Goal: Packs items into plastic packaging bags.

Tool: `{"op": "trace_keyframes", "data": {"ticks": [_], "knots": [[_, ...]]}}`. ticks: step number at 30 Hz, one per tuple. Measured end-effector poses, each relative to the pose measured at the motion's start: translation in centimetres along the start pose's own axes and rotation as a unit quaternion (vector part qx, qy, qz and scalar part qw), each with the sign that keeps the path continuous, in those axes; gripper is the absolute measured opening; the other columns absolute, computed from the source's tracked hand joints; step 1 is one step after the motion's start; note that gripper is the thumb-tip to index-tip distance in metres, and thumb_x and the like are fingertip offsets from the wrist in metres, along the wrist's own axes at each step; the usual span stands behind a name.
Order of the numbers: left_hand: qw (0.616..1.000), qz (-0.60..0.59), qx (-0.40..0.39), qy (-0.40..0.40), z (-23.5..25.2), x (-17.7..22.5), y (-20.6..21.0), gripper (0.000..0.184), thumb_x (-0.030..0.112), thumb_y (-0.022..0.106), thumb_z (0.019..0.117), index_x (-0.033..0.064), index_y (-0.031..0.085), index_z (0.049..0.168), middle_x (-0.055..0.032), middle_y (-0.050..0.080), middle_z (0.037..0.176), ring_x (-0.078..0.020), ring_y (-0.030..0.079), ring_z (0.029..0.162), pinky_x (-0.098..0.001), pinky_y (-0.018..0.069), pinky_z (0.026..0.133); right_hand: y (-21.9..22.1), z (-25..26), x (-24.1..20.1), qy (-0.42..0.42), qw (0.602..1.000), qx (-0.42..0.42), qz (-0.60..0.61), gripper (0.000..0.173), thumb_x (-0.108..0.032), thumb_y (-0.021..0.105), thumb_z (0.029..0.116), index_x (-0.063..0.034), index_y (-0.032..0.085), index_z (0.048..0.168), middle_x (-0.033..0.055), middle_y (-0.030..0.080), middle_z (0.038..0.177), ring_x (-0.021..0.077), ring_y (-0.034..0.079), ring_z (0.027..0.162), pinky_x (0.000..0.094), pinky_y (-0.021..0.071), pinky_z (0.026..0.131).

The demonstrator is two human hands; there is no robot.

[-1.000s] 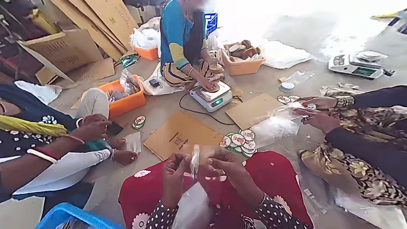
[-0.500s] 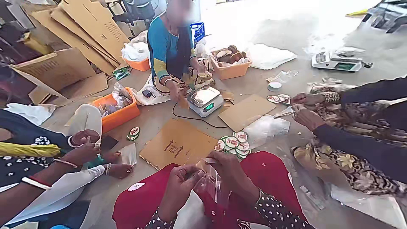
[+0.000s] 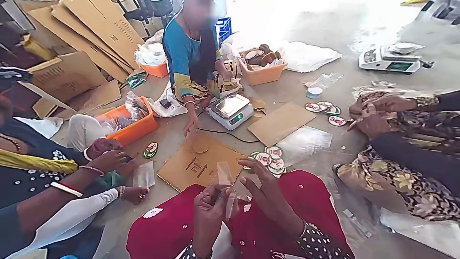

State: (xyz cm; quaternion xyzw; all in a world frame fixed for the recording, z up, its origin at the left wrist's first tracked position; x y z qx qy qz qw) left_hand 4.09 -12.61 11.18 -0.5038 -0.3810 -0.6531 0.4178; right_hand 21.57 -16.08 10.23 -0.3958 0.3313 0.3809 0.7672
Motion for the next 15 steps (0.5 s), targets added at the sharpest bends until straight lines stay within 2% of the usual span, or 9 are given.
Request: {"op": "trace_keyframes", "data": {"ticks": [2, 5, 8, 11, 12, 14, 15], "knots": [[1.0, -0.004, -0.027, -0.002, -0.5, -0.5, 0.5, 0.011, 0.002, 0.06, 0.0972, -0.0001, 0.071, 0.098, -0.0022, 0.071, 0.078, -0.0064, 0.065, 0.061, -0.0224, 0.0573, 0.056, -0.4, 0.6, 0.6, -0.006, 1.0, -0.009, 0.011, 0.045, -0.036, 0.05, 0.107, -0.0029, 0.062, 0.136, 0.0137, 0.062, 0.139, 0.0215, 0.057, 0.132, 0.0394, 0.0498, 0.108], [0.999, -0.033, -0.02, 0.017, -1.2, -0.9, 0.6, 0.004, 0.005, 0.07, 0.0918, 0.0079, 0.07, 0.089, 0.002, 0.068, 0.074, -0.003, 0.062, 0.06, -0.0188, 0.0541, 0.057, -1.3, 0.6, 0.7, -0.008, 0.999, -0.003, 0.033, 0.042, -0.032, 0.051, 0.1068, -0.001, 0.062, 0.134, 0.0129, 0.064, 0.136, 0.0189, 0.06, 0.127, 0.0369, 0.0504, 0.107], [0.998, -0.055, 0.021, 0.013, -1.3, -1.0, 0.6, 0.012, 0.003, 0.08, 0.0824, 0.0103, 0.07, 0.082, 0.0031, 0.069, 0.069, -0.0024, 0.063, 0.057, -0.0189, 0.0551, 0.055, -1.4, -0.6, -0.1, -0.001, 0.999, 0.016, 0.04, 0.038, -0.032, 0.054, 0.1056, -0.0013, 0.067, 0.124, 0.0088, 0.07, 0.122, 0.0126, 0.066, 0.11, 0.0307, 0.0564, 0.091], [0.999, -0.012, 0.048, 0.02, -1.1, -1.1, 1.1, 0.017, 0.004, 0.082, 0.0781, 0.0114, 0.067, 0.076, 0.007, 0.063, 0.061, 0.0006, 0.056, 0.049, -0.0166, 0.0497, 0.046, -0.5, -2.0, -1.5, 0.015, 1.0, 0.007, 0.017, 0.048, -0.046, 0.061, 0.0996, -0.0035, 0.067, 0.12, 0.0048, 0.071, 0.11, 0.008, 0.066, 0.096, 0.0246, 0.0562, 0.076], [0.998, 0.014, 0.047, 0.036, -1.2, -1.0, 1.5, 0.015, 0.004, 0.08, 0.0787, 0.0113, 0.067, 0.075, 0.0081, 0.064, 0.062, 0.0015, 0.058, 0.051, -0.0162, 0.0507, 0.048, -0.1, -2.2, -1.9, 0.027, 1.0, -0.001, -0.003, 0.049, -0.048, 0.062, 0.0981, -0.0047, 0.067, 0.12, 0.0043, 0.07, 0.108, 0.0083, 0.066, 0.094, 0.0247, 0.0559, 0.074], [0.992, 0.088, 0.032, 0.088, -1.6, -1.0, 2.2, 0.011, 0.004, 0.077, 0.0805, 0.0073, 0.067, 0.076, 0.0065, 0.065, 0.065, 0.0018, 0.06, 0.056, -0.016, 0.0528, 0.053, 0.7, -2.2, -2.2, 0.057, 0.998, -0.015, -0.036, 0.039, -0.04, 0.06, 0.1001, -0.0058, 0.067, 0.116, 0.0038, 0.07, 0.099, 0.0104, 0.066, 0.086, 0.0286, 0.055, 0.071], [0.984, 0.131, 0.028, 0.115, -1.7, -1.0, 2.6, 0.01, 0.006, 0.075, 0.0808, 0.0058, 0.067, 0.075, 0.0063, 0.063, 0.064, 0.0027, 0.057, 0.056, -0.0151, 0.051, 0.054, 0.9, -2.0, -2.0, 0.07, 0.996, -0.02, -0.048, 0.031, -0.033, 0.056, 0.101, -0.007, 0.068, 0.111, 0.0023, 0.069, 0.091, 0.0101, 0.065, 0.078, 0.0294, 0.055, 0.067]]}}
Point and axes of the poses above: each hand's wrist, its own z-axis towards the middle knuckle, its own y-axis out of the palm, x = y × z, the point moved 5 cm from there along z, towards the middle knuckle
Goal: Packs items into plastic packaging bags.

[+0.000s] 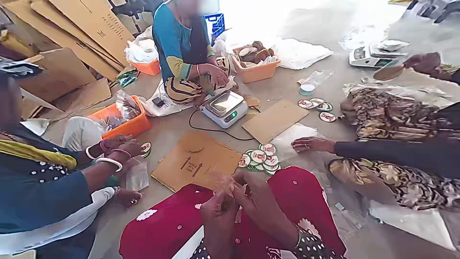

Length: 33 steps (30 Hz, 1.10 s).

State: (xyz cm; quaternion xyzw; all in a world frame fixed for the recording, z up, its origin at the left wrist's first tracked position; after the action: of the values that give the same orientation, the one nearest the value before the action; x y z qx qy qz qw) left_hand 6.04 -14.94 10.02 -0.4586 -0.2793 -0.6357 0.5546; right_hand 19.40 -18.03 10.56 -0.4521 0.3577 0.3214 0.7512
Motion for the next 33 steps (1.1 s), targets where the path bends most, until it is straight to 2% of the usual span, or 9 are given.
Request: {"op": "trace_keyframes", "data": {"ticks": [3, 8, 13, 17, 20, 24, 27, 29, 33], "knots": [[1.0, 0.012, -0.017, -0.023, -0.5, -0.6, 0.7, 0.011, 0.009, 0.074, 0.0822, 0.0053, 0.066, 0.076, 0.0061, 0.06, 0.061, 0.0011, 0.055, 0.052, -0.0168, 0.0499, 0.05, 0.2, 0.4, 0.5, 0.031, 0.999, -0.027, -0.004, 0.023, -0.018, 0.051, 0.1026, -0.0076, 0.071, 0.109, 0.0022, 0.073, 0.087, 0.0108, 0.068, 0.073, 0.0304, 0.0576, 0.067], [0.954, -0.166, -0.032, -0.249, -0.4, -2.7, 0.0, 0.016, 0.004, 0.069, 0.0921, 0.0044, 0.062, 0.078, -0.0003, 0.063, 0.068, -0.0095, 0.064, 0.062, -0.0279, 0.0586, 0.062, -0.8, 0.3, 1.1, 0.014, 0.998, -0.02, -0.06, 0.026, -0.009, 0.052, 0.0999, -0.0071, 0.071, 0.117, 0.0052, 0.074, 0.091, 0.016, 0.069, 0.072, 0.036, 0.0584, 0.066], [0.997, 0.077, 0.019, -0.01, 0.9, -1.5, -0.8, 0.009, 0.003, 0.064, 0.0881, 0.0035, 0.058, 0.082, 0.0027, 0.055, 0.067, -0.001, 0.054, 0.056, -0.0167, 0.0487, 0.053, -1.2, 0.5, 1.3, -0.03, 0.994, 0.011, -0.109, 0.028, -0.009, 0.061, 0.0967, -0.0065, 0.069, 0.123, 0.006, 0.077, 0.108, 0.0173, 0.075, 0.088, 0.0349, 0.0622, 0.075], [0.991, 0.123, 0.021, 0.041, 1.1, -1.1, -0.2, 0.013, 0.007, 0.064, 0.086, -0.0016, 0.063, 0.096, 0.0009, 0.058, 0.067, -0.0011, 0.053, 0.055, -0.017, 0.0478, 0.052, -0.5, -1.1, -2.7, -0.145, 0.987, 0.071, -0.015, 0.014, -0.005, 0.064, 0.0944, -0.0032, 0.072, 0.106, 0.0097, 0.073, 0.106, 0.0127, 0.07, 0.097, 0.0254, 0.0599, 0.085], [0.983, 0.172, 0.033, 0.058, 1.3, -1.1, -0.6, 0.014, 0.009, 0.062, 0.0896, -0.0011, 0.067, 0.099, -0.0003, 0.06, 0.067, -0.0035, 0.053, 0.055, -0.0197, 0.0484, 0.053, 0.8, -2.2, -3.3, -0.108, 0.991, 0.03, 0.068, 0.02, -0.002, 0.053, 0.0984, 0.0002, 0.07, 0.109, 0.0115, 0.07, 0.11, 0.0095, 0.068, 0.104, 0.02, 0.0573, 0.09], [0.971, 0.223, 0.064, 0.065, 1.1, -1.4, -1.1, 0.015, 0.01, 0.058, 0.0944, -0.0015, 0.068, 0.098, -0.0022, 0.061, 0.067, -0.0059, 0.055, 0.055, -0.0223, 0.0502, 0.053, 1.7, -2.0, -1.3, 0.064, 0.979, -0.091, 0.17, 0.039, -0.013, 0.048, 0.1053, 0.0071, 0.056, 0.138, 0.0168, 0.064, 0.133, 0.0142, 0.064, 0.122, 0.0283, 0.054, 0.103], [0.966, 0.24, 0.056, 0.078, 0.4, -0.9, -0.4, 0.02, 0.016, 0.057, 0.0951, -0.0005, 0.068, 0.094, -0.0067, 0.068, 0.074, -0.0118, 0.067, 0.066, -0.0294, 0.0575, 0.062, 3.2, -1.8, -0.7, 0.158, 0.908, -0.145, 0.36, 0.049, -0.034, 0.047, 0.1084, 0.003, 0.05, 0.141, 0.006, 0.063, 0.13, 0.0078, 0.061, 0.119, 0.0282, 0.051, 0.105], [0.966, 0.236, 0.048, 0.098, -0.7, -0.2, 0.6, 0.021, 0.017, 0.057, 0.0971, -0.0009, 0.068, 0.092, -0.0086, 0.067, 0.072, -0.0143, 0.067, 0.066, -0.0309, 0.0579, 0.062, 4.3, -1.6, 0.3, 0.186, 0.87, -0.137, 0.436, 0.08, -0.056, 0.052, 0.1016, 0.0012, 0.033, 0.155, 0.0074, 0.059, 0.141, 0.0112, 0.058, 0.127, 0.0319, 0.0485, 0.108], [0.981, 0.126, 0.017, 0.15, -3.0, 0.5, 1.8, 0.008, 0.007, 0.059, 0.0941, 0.0011, 0.063, 0.09, -0.0073, 0.065, 0.072, -0.0095, 0.065, 0.064, -0.0221, 0.0575, 0.063, 4.9, -0.3, 1.8, 0.16, 0.849, -0.1, 0.494, 0.103, -0.064, 0.062, 0.092, 0.003, 0.022, 0.16, 0.0157, 0.043, 0.159, 0.0223, 0.051, 0.141, 0.0398, 0.0452, 0.115]]}}
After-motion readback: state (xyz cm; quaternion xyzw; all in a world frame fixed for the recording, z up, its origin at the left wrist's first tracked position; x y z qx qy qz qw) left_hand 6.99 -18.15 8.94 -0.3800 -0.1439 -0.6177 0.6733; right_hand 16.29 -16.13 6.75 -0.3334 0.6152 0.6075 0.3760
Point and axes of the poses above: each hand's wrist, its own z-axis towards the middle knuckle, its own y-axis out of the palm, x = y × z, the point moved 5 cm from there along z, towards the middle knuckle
